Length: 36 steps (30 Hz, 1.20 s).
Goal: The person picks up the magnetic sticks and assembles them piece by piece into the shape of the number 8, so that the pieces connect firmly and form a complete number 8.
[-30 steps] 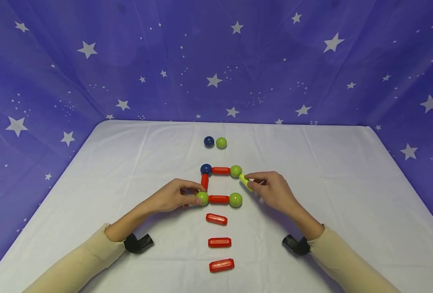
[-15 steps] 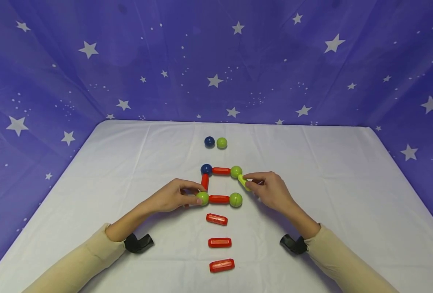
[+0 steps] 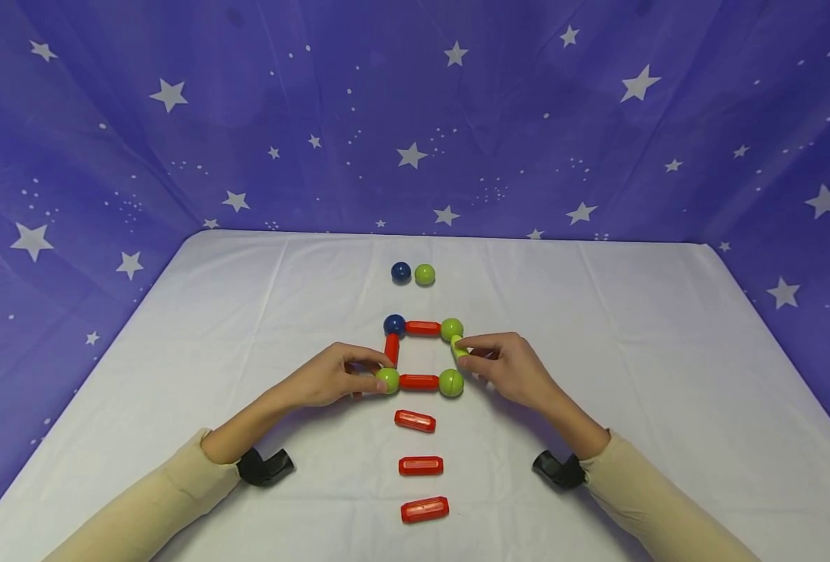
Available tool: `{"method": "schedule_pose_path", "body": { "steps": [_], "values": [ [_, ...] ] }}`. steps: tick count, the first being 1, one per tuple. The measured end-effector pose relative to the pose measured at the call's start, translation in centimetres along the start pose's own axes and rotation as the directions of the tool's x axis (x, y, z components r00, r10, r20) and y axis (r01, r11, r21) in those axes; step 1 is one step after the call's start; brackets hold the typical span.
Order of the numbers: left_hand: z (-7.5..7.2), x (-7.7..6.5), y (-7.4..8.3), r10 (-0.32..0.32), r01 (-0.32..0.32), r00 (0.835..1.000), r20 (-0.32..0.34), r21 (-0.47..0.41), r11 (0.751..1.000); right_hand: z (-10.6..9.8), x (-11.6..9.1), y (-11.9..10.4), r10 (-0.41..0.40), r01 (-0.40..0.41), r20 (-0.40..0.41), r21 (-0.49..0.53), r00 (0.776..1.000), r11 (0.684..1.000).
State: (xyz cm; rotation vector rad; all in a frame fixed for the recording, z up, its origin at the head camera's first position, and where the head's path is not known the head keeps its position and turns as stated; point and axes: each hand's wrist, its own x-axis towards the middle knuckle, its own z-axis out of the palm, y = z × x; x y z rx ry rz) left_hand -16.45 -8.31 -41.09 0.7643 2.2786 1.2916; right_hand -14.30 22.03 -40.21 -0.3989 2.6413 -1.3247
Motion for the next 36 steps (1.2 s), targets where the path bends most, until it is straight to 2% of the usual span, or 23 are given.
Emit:
{"method": "schedule_pose_path", "body": {
  "steps": [6,27,36],
  "values": [
    [0.01,0.02,0.02,-0.007,0.007,1.0,-0.001,-0.003,1.0,0.22,0.12,-0.04,-0.027,0.026,0.027,0.011,0.999,1.0],
    [0.04,-0.05,0.17,-0.025,0.025,1.0,-0.001,-0.015,1.0,0.68,0.06,-0.4,-0.011,0.014,0.06,-0.05,0.998,0.999],
    [-0.01,-0.11,0.29,-0.031,0.031,0.999,-0.005,-0.005,0.999,0.84,0.03,-0.43,-0.045,0.051,0.073,-0.072,0.996,0.996]
  ]
}}
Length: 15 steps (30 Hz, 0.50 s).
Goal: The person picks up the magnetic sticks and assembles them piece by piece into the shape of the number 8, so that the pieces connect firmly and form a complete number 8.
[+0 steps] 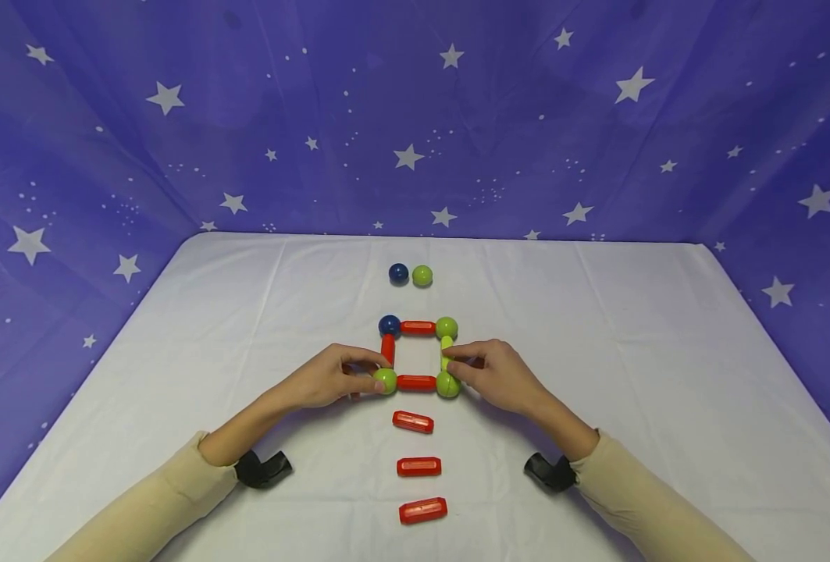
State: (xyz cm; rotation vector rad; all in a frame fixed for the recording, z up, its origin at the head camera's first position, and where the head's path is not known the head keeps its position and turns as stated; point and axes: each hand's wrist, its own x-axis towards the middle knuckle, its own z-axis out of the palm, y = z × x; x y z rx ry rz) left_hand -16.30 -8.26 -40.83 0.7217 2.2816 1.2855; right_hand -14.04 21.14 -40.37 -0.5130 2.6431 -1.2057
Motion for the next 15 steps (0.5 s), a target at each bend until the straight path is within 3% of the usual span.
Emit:
{"method": "schedule_pose_path", "body": {
  "steps": [15],
  "values": [
    [0.01,-0.02,-0.1,-0.019,0.019,1.0,-0.001,-0.005,1.0,0.03,-0.22,0.03,-0.025,0.023,0.064,0.033,0.998,0.999]
  ]
}}
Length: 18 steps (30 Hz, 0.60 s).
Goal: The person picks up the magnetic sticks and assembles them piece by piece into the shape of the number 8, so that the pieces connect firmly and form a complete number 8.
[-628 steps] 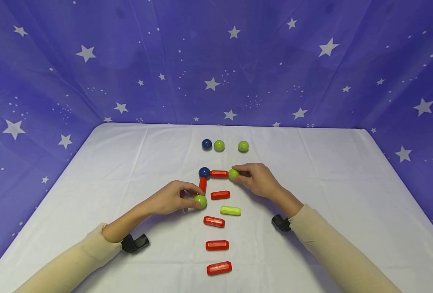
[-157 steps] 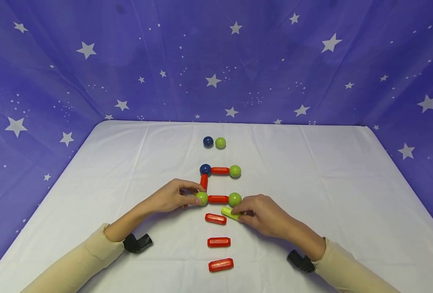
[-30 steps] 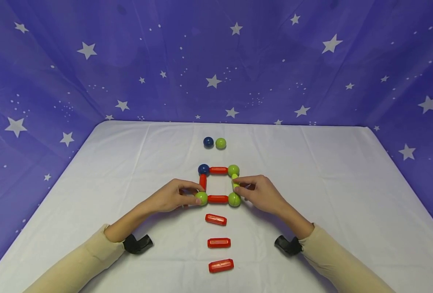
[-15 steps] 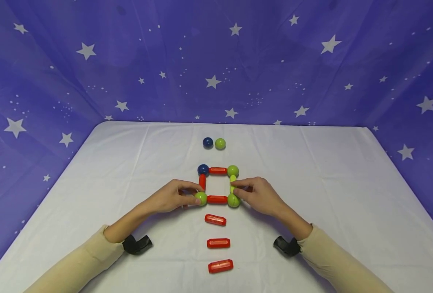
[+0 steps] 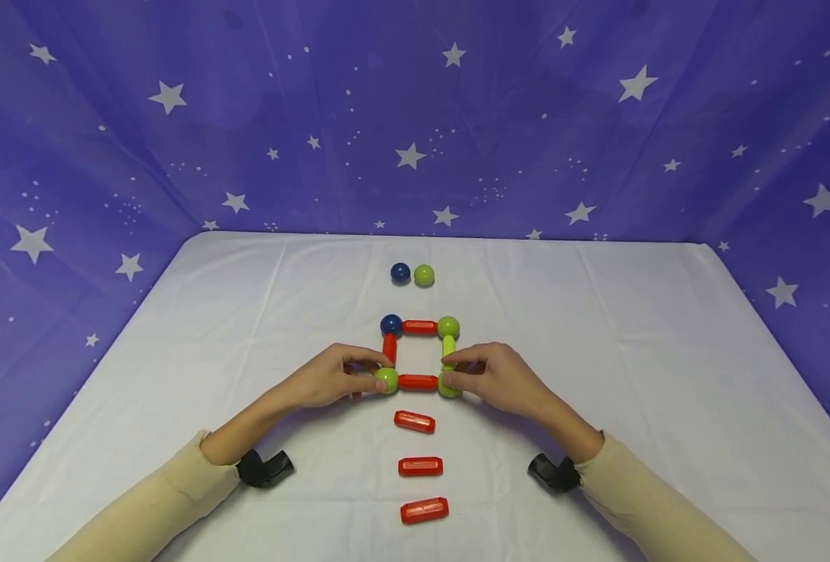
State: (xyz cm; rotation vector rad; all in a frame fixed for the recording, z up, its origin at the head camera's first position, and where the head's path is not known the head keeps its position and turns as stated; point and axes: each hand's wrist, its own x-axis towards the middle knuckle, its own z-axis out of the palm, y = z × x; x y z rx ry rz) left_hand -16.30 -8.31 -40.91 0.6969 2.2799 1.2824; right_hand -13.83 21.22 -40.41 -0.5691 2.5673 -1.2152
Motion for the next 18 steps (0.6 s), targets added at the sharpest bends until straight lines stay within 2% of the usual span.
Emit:
{"method": "schedule_pose_path", "body": {
  "steps": [5,18],
  "values": [
    [0.0,-0.05,0.11,-0.005,0.005,1.0,0.002,0.0,1.0,0.04,-0.26,-0.07,-0.036,0.036,0.037,-0.006,0.999,0.999],
    [-0.02,-0.07,0.02,-0.007,0.007,1.0,0.005,-0.031,0.999,0.22,-0.33,-0.03,-0.039,0.039,0.02,-0.029,0.999,0.999]
  ]
}}
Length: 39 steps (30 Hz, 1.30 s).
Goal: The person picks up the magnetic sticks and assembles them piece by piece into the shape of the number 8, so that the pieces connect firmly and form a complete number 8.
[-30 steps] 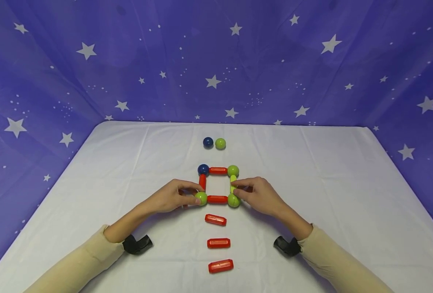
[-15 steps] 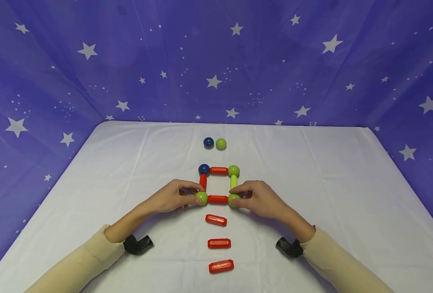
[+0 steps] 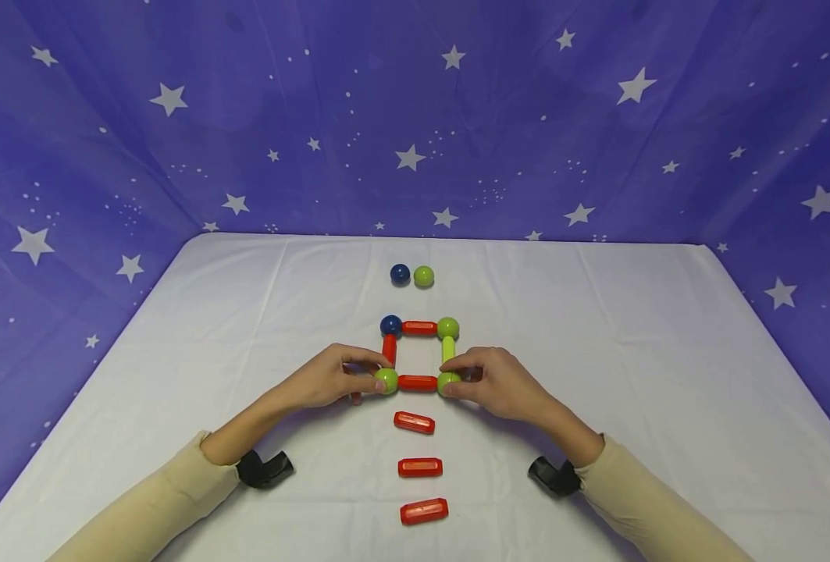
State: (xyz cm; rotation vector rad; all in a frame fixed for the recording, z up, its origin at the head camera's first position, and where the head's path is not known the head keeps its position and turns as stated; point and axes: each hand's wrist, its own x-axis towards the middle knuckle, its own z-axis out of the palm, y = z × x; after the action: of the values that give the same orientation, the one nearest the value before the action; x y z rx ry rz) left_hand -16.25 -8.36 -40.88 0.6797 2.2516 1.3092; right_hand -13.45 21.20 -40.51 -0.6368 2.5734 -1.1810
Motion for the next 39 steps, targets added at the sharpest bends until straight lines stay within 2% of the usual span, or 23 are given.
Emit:
{"method": "schedule_pose_path", "body": {
  "steps": [28,31,35,37,39],
  "values": [
    [-0.1,-0.4,0.1,0.001,-0.001,1.0,0.017,-0.004,1.0,0.0,-0.1,-0.3,0.05,-0.05,0.009,0.002,0.999,0.999],
    [-0.2,-0.7,0.3,0.004,-0.004,1.0,-0.006,0.031,1.0,0.1,-0.1,-0.3,0.049,-0.049,0.008,0.002,0.999,0.999],
    [-0.1,-1.2,0.8,0.03,-0.022,0.996,-0.085,0.087,0.996,0.1,-0.1,-0.3,0.048,-0.048,0.006,0.004,0.999,0.999],
    [0.2,-1.6,1.2,0.049,-0.04,0.993,-0.106,0.082,0.996,0.1,-0.1,-0.3,0.046,-0.046,0.006,0.004,0.999,0.999],
    [0.7,-1.9,1.8,0.069,-0.063,0.993,-0.098,0.063,0.996,0.1,-0.1,-0.3,0.043,-0.043,0.005,0.004,0.999,0.999]
  ]
}}
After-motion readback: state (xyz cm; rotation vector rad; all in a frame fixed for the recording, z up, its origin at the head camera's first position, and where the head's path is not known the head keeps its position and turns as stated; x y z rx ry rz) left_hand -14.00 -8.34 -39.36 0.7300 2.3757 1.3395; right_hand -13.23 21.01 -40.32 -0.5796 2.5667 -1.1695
